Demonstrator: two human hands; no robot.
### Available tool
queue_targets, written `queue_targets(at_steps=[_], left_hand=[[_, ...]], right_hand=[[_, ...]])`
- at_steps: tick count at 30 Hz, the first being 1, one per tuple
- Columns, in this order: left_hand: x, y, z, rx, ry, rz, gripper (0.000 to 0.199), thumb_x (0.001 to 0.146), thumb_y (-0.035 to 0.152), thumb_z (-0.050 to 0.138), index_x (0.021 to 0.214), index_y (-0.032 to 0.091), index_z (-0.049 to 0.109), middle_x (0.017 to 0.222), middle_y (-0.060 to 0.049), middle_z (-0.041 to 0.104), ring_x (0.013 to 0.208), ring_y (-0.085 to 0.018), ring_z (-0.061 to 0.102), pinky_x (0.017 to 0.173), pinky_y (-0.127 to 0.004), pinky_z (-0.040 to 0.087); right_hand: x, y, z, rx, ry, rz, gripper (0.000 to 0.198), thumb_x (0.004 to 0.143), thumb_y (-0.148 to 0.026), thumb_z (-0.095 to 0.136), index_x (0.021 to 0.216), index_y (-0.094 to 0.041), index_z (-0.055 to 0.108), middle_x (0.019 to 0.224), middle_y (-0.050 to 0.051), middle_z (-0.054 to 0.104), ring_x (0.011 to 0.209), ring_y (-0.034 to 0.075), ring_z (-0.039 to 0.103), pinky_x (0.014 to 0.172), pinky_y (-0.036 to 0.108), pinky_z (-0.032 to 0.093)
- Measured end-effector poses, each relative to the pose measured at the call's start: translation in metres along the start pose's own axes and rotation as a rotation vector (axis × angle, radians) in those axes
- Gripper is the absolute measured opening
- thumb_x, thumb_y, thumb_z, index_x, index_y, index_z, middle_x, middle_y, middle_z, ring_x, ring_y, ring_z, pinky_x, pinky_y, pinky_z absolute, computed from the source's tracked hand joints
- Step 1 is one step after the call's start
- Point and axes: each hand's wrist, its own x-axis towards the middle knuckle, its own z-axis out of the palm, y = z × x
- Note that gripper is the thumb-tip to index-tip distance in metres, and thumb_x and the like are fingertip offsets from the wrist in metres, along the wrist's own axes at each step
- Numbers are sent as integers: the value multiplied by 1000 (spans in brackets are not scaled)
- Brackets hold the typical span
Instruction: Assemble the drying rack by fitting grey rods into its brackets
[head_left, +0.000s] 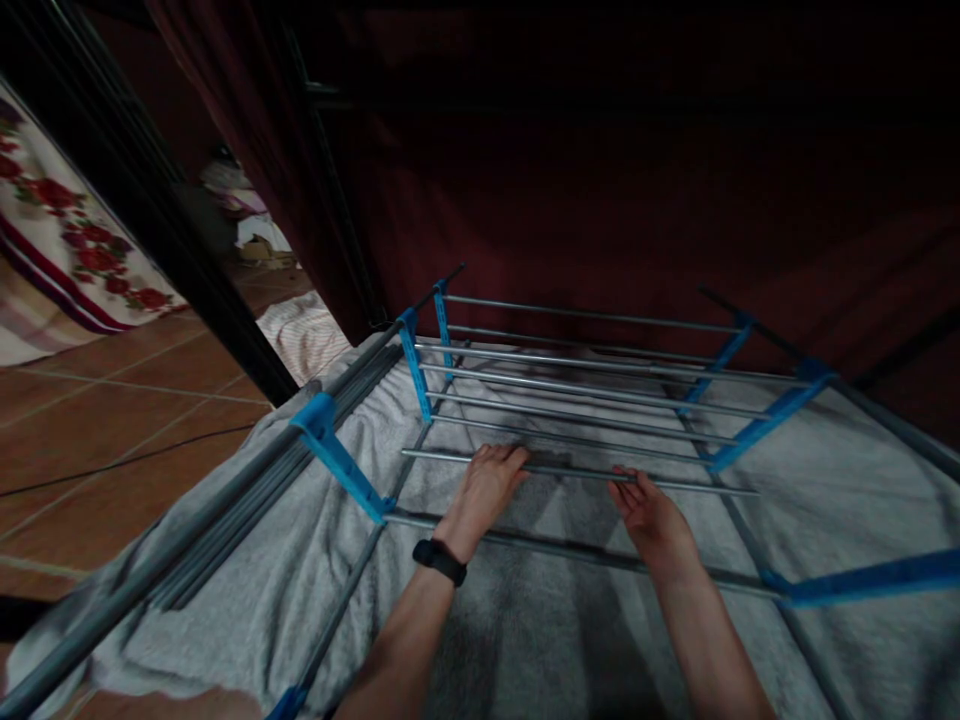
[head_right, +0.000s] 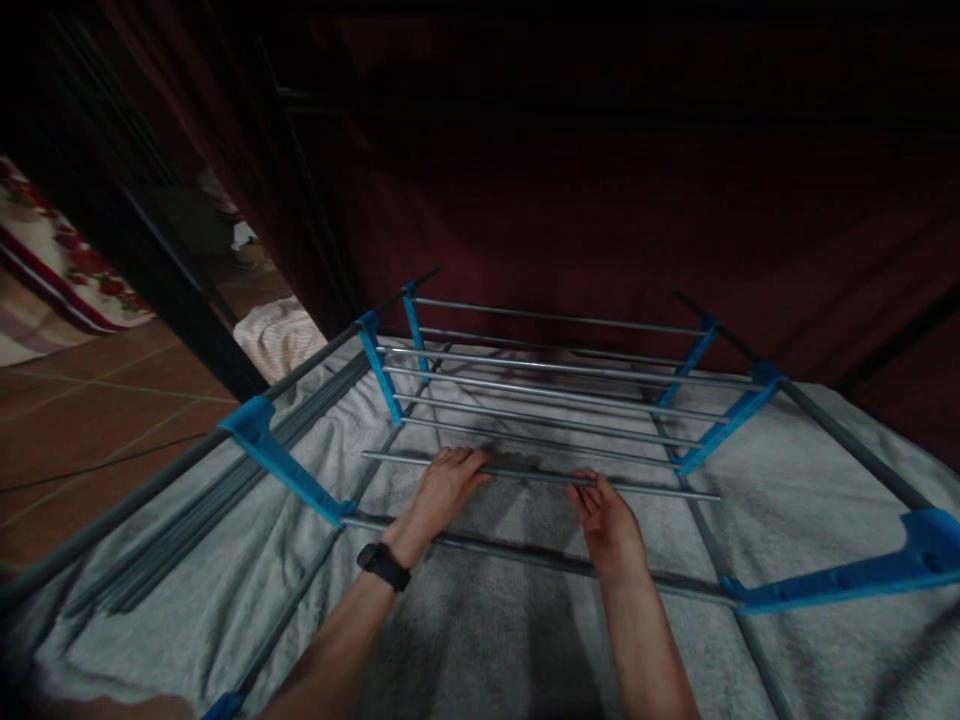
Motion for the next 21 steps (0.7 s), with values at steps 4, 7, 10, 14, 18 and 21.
queue_targets(at_steps=[4,7,10,14,18,21], left_hand=[[0,-4,-5,21,6,2,18,98,31,47,105,23,61,99,-3,66,92,-19,60,87,-35,41],[-1,-4,-6,47,46,5,22,99,32,42,105,23,61,99,-4,66,93,-19,60,88,-36,40],[-3,-1,-7,50,84,7,22,99,35,44,107,23,60,99,-3,66,92,-19,59,88,-36,39],[-3,3,-9,52,89,9,19,96,37,50,105,24,60,98,-2,66,92,-19,59,86,-36,38],[-1,4,-9,70,74,35,16,97,33,49,102,23,61,99,-2,67,93,-19,59,84,-36,38],[0,4,-9,64,69,44,19,99,32,44,101,22,61,99,-3,67,93,-19,60,84,-36,38]], right_hand=[[3,-11,-6,33,62,-35,23,94,-17,51,76,-18,65,78,2,73,78,11,71,74,23,62],[6,-11,-12,41,53,-87,18,91,-14,55,78,-19,66,79,0,73,79,9,71,77,20,61],[8,-3,-15,32,13,-108,9,84,-13,65,77,-20,67,81,-1,74,78,9,71,78,20,61],[5,7,-11,35,-22,-106,11,77,-14,72,71,-21,66,80,-1,74,79,11,71,77,21,61],[-1,8,-4,76,18,-87,13,83,-15,66,72,-21,66,76,0,73,78,12,71,77,24,61],[-7,5,0,90,39,-102,13,86,-17,64,74,-21,66,77,0,73,78,12,70,79,24,61]])
